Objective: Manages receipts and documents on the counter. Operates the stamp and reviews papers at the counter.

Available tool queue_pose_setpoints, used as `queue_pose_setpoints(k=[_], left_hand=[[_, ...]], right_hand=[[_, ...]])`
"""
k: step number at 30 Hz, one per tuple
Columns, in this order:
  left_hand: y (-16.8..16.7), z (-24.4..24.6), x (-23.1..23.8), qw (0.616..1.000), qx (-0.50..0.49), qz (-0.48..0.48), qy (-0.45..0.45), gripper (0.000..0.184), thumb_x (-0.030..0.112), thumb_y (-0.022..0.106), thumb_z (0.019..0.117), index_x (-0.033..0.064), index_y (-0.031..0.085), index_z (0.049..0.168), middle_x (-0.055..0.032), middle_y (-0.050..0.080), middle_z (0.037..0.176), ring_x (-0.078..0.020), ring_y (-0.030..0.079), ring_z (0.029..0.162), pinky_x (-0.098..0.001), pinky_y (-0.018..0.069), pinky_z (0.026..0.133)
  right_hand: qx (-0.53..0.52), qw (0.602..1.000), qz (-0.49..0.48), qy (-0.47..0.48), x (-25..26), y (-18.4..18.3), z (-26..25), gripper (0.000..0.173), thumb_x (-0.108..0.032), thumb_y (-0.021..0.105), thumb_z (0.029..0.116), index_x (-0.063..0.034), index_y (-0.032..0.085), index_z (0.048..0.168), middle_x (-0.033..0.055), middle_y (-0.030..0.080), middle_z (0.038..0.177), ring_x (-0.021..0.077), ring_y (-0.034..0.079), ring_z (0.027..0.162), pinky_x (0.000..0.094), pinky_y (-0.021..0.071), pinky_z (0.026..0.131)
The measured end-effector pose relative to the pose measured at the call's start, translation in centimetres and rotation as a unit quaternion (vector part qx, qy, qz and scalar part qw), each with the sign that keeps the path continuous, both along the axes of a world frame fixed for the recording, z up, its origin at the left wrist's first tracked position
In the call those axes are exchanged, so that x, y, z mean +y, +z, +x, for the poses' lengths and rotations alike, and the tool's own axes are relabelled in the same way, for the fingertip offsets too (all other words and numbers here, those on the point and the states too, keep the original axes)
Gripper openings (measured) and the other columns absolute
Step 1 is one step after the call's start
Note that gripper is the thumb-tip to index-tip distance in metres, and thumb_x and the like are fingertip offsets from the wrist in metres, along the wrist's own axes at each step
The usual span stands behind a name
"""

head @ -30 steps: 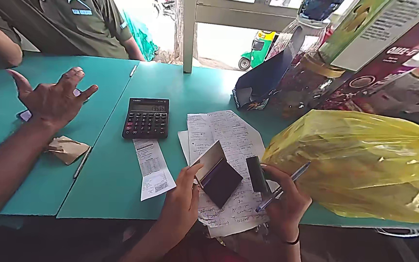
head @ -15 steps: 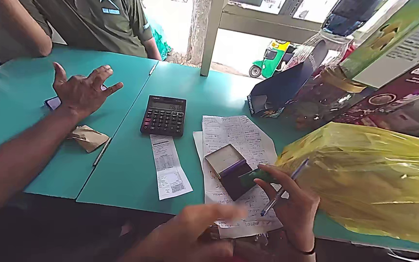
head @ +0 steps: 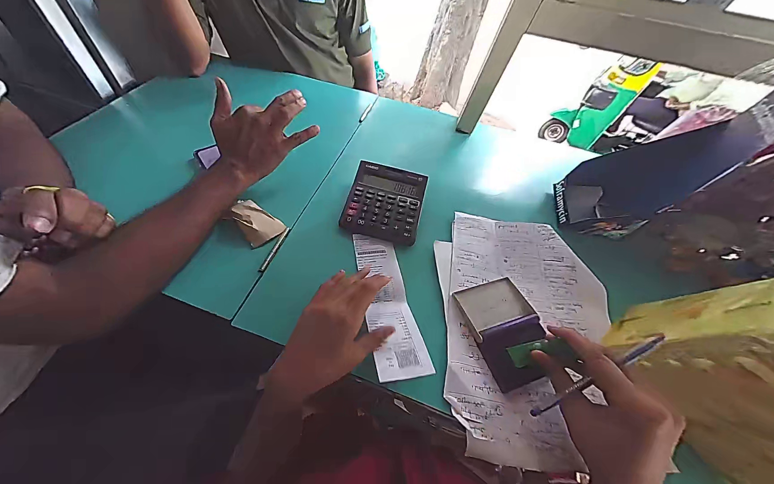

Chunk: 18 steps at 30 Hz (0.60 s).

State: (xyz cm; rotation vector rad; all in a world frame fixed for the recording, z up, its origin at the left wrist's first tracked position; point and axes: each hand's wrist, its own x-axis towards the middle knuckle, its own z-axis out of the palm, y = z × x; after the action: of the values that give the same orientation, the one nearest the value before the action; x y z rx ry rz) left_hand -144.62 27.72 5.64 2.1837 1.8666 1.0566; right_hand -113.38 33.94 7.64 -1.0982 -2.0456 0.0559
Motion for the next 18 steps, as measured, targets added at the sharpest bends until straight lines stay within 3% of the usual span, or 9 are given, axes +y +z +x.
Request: queue_pose_setpoints(k=[3,5,7,12,16,18], left_hand=[[-0.3,-0.1,-0.3,0.998,0.038,-0.038,-0.013,0.077,0.057,0.062,0.0912,0.0021,0.054,0.145,-0.0127,0.059,0.145,-0.0324,0.05,0.141,-0.0585,0.0342,0.116],[-0.5,-0.1,-0.4,0.998,0.044,-0.04,-0.006,0.084,0.063,0.061,0.0893,0.0017,0.051,0.147,-0.0132,0.059,0.145,-0.0318,0.05,0.141,-0.0571,0.0332,0.117],[-0.7,-0.1,-0.6,0.998,0.041,-0.037,-0.004,0.087,0.065,0.06,0.0883,0.0021,0.05,0.147,-0.0129,0.059,0.144,-0.0305,0.05,0.141,-0.0562,0.0327,0.118],[-1.1,-0.1,-0.6,0.999,0.049,0.005,-0.002,0.087,0.07,0.056,0.0878,0.003,0.054,0.144,-0.0118,0.063,0.14,-0.0285,0.055,0.136,-0.0547,0.0355,0.117],[-1.5,0.0,-0.5,0.999,0.047,0.019,0.002,0.089,0.072,0.052,0.0883,0.0034,0.055,0.144,-0.0145,0.062,0.141,-0.0333,0.055,0.136,-0.0578,0.0361,0.115],[-1.8,0.0,-0.6,0.998,0.055,0.028,0.007,0.09,0.075,0.047,0.0891,0.0033,0.056,0.143,-0.0146,0.063,0.14,-0.0345,0.055,0.136,-0.0581,0.0362,0.115]], right_hand=[[0.02,1.0,0.005,0.005,-0.1,-0.5,0.0,0.03,-0.015,0.071,0.0941,0.0065,0.073,0.115,0.0239,0.073,0.106,0.0143,0.072,0.095,0.0181,0.0539,0.086],[0.018,1.0,0.008,-0.001,-0.2,-0.7,-0.2,0.031,-0.015,0.071,0.0942,0.0074,0.072,0.115,0.0249,0.073,0.105,0.0151,0.072,0.094,0.0188,0.0541,0.085],[0.007,0.999,0.024,-0.029,-1.1,-0.8,-0.7,0.03,-0.012,0.07,0.0942,0.0094,0.071,0.115,0.0279,0.073,0.106,0.0222,0.073,0.096,0.0231,0.0547,0.087],[0.012,0.998,0.03,-0.052,-1.5,-0.7,-1.4,0.03,-0.011,0.069,0.0941,0.0085,0.071,0.117,0.0272,0.072,0.108,0.0212,0.072,0.098,0.0218,0.0542,0.087],[0.027,1.0,0.006,-0.011,-0.4,-0.4,-0.5,0.031,-0.012,0.07,0.0937,0.0044,0.072,0.12,0.0213,0.073,0.109,0.0114,0.071,0.095,0.0174,0.0542,0.085],[0.102,0.995,0.001,0.008,-0.3,-0.6,0.0,0.033,-0.009,0.074,0.0898,0.0071,0.071,0.118,0.0144,0.075,0.107,0.007,0.072,0.097,0.0181,0.0568,0.087]])
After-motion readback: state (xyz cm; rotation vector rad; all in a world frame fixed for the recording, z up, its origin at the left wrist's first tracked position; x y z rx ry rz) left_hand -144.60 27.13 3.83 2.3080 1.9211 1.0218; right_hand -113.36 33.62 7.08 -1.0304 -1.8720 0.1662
